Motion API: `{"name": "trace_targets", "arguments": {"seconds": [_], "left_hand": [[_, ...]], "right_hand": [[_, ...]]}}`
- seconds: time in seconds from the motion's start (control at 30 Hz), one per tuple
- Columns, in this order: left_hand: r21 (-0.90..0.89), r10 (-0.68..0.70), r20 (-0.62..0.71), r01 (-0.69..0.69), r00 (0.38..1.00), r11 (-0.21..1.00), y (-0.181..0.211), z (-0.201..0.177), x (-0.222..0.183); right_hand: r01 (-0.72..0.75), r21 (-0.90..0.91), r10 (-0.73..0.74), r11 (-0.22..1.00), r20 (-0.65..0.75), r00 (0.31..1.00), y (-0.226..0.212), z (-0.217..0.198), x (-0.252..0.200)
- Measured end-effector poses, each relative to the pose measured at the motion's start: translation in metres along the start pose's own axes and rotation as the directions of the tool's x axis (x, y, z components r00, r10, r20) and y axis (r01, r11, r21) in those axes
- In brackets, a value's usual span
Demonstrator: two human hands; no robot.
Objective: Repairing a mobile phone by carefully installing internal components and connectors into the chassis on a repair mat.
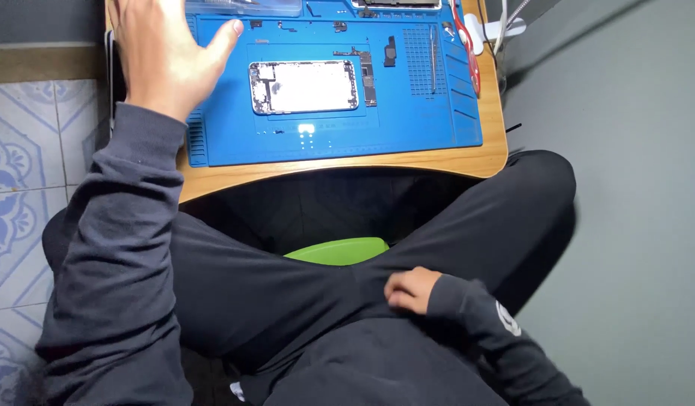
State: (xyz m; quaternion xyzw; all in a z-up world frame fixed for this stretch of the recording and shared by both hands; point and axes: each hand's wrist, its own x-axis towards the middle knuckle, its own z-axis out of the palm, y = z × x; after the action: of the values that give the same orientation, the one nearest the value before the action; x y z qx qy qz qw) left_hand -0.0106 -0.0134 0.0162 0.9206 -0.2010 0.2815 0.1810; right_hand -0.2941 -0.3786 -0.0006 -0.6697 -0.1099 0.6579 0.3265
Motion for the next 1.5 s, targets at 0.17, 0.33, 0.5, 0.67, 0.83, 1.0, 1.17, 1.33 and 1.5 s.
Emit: {"name": "trace_targets", "arguments": {"seconds": [0.17,0.33,0.5,0.67,0.83,1.0,1.17,1.33,1.5], "left_hand": [[0.018,0.079,-0.036,-0.078,0.996,0.997,0.005,-0.005,0.000],[0.024,0.080,-0.042,-0.079,0.996,0.997,0.008,-0.003,-0.001],[-0.003,0.096,-0.033,-0.096,0.995,0.995,0.029,-0.013,0.004],[-0.034,0.219,0.062,-0.217,0.974,0.976,0.045,0.003,0.005],[-0.142,0.255,0.146,-0.234,0.956,0.962,0.064,0.021,-0.008],[-0.170,0.225,0.221,-0.190,0.949,0.967,0.069,0.032,-0.016],[-0.148,0.171,0.214,-0.141,0.962,0.979,0.061,0.042,-0.021],[-0.203,0.096,0.332,-0.028,0.938,0.979,0.062,0.042,-0.020],[-0.257,0.044,0.447,0.081,0.893,0.963,0.067,0.040,-0.020]], "right_hand": [[-0.300,-0.632,-0.641,0.714,-0.763,0.084,0.005,0.006,0.012],[0.209,-0.277,-0.340,0.938,-0.614,0.712,0.031,0.015,0.040],[-0.516,-0.580,-0.566,0.630,-0.798,0.206,-0.007,-0.036,-0.001],[0.054,-0.608,-0.603,0.792,-0.793,-0.090,-0.048,-0.095,-0.057],[-0.070,-0.661,-0.664,0.747,-0.737,-0.125,-0.045,-0.209,-0.048],[-0.477,-0.437,-0.463,0.763,-0.884,0.068,-0.025,-0.306,-0.006],[-0.610,-0.309,-0.319,0.730,-0.943,0.095,-0.023,-0.312,0.004],[-0.567,-0.230,-0.200,0.791,-0.973,0.116,-0.034,-0.299,0.004],[-0.535,-0.224,-0.174,0.815,-0.974,0.142,-0.045,-0.294,0.001]]}}
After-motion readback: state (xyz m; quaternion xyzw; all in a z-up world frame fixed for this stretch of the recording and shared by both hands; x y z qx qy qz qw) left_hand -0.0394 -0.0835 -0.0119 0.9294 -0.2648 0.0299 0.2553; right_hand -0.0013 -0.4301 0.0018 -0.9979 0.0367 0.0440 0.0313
